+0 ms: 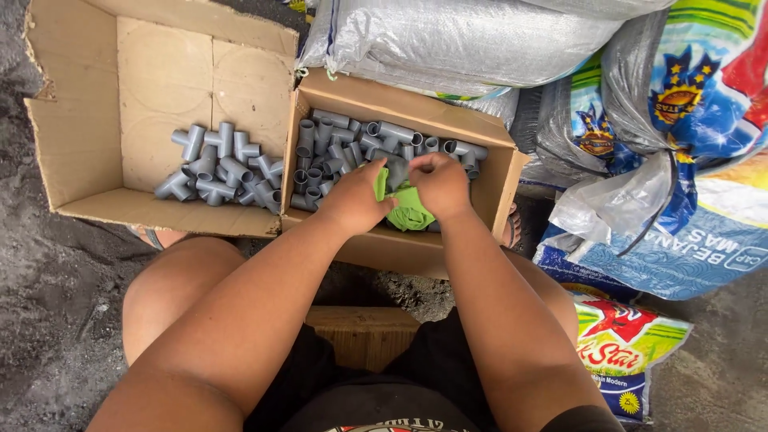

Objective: Cleaning grey PVC T-fittings with a green cloth and sorting them into a different cardboard box.

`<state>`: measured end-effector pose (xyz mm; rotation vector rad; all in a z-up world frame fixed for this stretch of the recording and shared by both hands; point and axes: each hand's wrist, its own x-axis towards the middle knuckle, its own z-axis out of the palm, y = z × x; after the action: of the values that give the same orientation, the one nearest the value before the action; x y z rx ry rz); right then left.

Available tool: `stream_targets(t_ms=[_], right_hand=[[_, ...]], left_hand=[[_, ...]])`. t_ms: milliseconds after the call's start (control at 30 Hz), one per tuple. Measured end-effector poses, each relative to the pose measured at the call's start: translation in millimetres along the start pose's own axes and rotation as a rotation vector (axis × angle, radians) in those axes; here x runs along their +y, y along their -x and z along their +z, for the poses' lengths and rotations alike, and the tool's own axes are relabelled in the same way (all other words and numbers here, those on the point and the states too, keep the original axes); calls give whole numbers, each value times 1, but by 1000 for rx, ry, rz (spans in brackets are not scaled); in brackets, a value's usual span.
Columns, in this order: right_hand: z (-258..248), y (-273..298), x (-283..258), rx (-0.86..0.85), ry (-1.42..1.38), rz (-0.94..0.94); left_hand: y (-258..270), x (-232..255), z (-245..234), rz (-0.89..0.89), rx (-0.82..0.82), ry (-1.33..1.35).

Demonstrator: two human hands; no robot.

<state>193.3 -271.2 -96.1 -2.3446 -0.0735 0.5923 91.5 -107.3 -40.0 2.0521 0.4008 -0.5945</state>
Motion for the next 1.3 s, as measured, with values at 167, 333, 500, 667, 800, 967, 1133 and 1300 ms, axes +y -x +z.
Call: stream_targets(t_ms=[167, 333, 500, 667, 800, 967, 1133, 1300], right_hand=[[16, -7, 12, -36, 330, -156], [38, -3, 1, -401, 742, -68], [56, -19, 22, -488, 1000, -170], [10, -4, -11, -605, 1045, -159], [-65, 20, -56, -565, 856, -192], [-122, 46, -80, -482, 366, -241], [-140, 30, -50, -287, 487, -269], [-136, 57, -78, -371, 542, -465]], left_hand=[[-7, -16, 0, -33, 37, -91], [-10, -42, -4, -137, 13, -242], [-17, -46, -3, -134, -62, -312], [-26, -27, -7, -72, -8, -162], [-21, -22, -2, 25, -14, -75], [-7, 8, 15, -7, -225, 159], [-21, 12, 41, -50, -112, 207], [-12, 43, 32, 26, 53, 243]])
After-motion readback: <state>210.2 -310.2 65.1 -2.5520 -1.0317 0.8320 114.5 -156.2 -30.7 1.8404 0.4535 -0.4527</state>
